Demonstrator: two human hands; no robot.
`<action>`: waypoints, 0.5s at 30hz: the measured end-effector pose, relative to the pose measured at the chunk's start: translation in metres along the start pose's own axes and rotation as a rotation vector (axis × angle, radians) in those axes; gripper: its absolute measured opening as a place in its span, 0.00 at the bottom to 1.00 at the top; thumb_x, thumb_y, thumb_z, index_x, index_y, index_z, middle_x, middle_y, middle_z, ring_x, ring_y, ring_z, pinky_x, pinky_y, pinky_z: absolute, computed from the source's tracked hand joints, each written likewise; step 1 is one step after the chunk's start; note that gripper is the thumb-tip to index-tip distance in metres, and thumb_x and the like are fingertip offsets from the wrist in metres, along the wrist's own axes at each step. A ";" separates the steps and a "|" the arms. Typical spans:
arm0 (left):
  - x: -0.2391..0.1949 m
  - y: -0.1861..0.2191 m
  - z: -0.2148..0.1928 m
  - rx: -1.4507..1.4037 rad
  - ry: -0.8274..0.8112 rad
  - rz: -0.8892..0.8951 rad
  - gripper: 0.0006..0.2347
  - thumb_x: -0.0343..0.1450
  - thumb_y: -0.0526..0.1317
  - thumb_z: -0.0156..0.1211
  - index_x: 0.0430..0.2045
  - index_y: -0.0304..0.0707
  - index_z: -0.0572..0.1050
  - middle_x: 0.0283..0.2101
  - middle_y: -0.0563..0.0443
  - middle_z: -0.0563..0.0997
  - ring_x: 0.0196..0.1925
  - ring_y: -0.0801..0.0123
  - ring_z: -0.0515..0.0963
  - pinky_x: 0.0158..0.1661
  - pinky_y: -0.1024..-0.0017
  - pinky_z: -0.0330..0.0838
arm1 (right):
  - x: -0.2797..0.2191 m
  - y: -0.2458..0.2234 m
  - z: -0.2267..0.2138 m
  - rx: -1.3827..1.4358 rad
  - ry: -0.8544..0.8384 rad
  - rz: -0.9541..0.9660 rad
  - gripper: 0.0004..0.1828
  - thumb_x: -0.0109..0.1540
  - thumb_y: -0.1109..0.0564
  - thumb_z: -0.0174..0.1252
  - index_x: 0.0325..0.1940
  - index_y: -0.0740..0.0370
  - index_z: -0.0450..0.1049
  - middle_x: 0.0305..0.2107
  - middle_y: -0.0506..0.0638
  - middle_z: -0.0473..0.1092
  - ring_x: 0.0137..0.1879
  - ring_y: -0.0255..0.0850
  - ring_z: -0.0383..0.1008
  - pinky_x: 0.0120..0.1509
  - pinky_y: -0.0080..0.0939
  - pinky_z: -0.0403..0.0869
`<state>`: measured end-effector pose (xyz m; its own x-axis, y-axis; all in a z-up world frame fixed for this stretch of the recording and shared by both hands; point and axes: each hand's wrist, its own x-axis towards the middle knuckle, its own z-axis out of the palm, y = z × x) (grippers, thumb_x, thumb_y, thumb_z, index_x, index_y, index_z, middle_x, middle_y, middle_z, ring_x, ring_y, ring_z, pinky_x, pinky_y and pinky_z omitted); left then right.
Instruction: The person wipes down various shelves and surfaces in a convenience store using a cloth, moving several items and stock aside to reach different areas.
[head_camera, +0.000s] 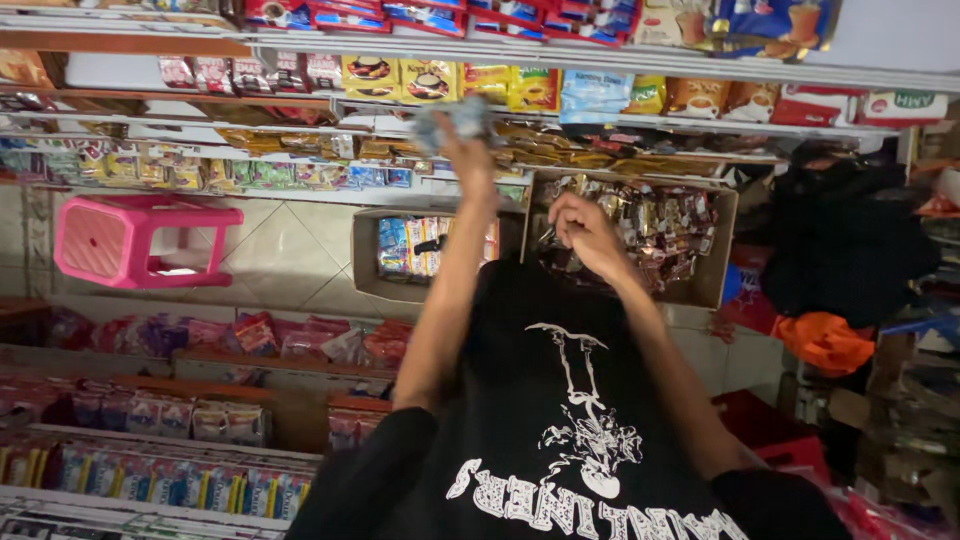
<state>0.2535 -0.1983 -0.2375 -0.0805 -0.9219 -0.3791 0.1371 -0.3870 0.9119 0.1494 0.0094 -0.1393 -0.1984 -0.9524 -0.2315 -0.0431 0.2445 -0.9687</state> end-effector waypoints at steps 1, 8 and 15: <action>0.009 0.007 -0.010 -0.051 -0.022 0.096 0.33 0.72 0.28 0.39 0.76 0.42 0.40 0.62 0.45 0.68 0.35 0.73 0.70 0.32 0.76 0.70 | -0.004 -0.001 0.000 0.010 0.007 0.025 0.19 0.53 0.78 0.38 0.40 0.65 0.67 0.19 0.45 0.61 0.28 0.32 0.61 0.31 0.33 0.59; -0.052 0.015 0.041 -0.216 -0.274 -0.031 0.35 0.71 0.28 0.43 0.75 0.43 0.38 0.53 0.41 0.73 0.38 0.71 0.72 0.41 0.69 0.72 | -0.016 0.007 -0.009 0.061 0.096 -0.025 0.20 0.51 0.79 0.39 0.41 0.65 0.67 0.18 0.45 0.62 0.28 0.33 0.61 0.33 0.34 0.60; -0.019 0.029 -0.002 -0.333 -0.206 0.216 0.24 0.77 0.37 0.45 0.70 0.36 0.51 0.55 0.46 0.74 0.53 0.65 0.75 0.58 0.60 0.69 | -0.016 0.028 -0.006 0.016 0.107 -0.035 0.17 0.53 0.79 0.40 0.36 0.65 0.68 0.27 0.52 0.65 0.30 0.35 0.64 0.35 0.36 0.62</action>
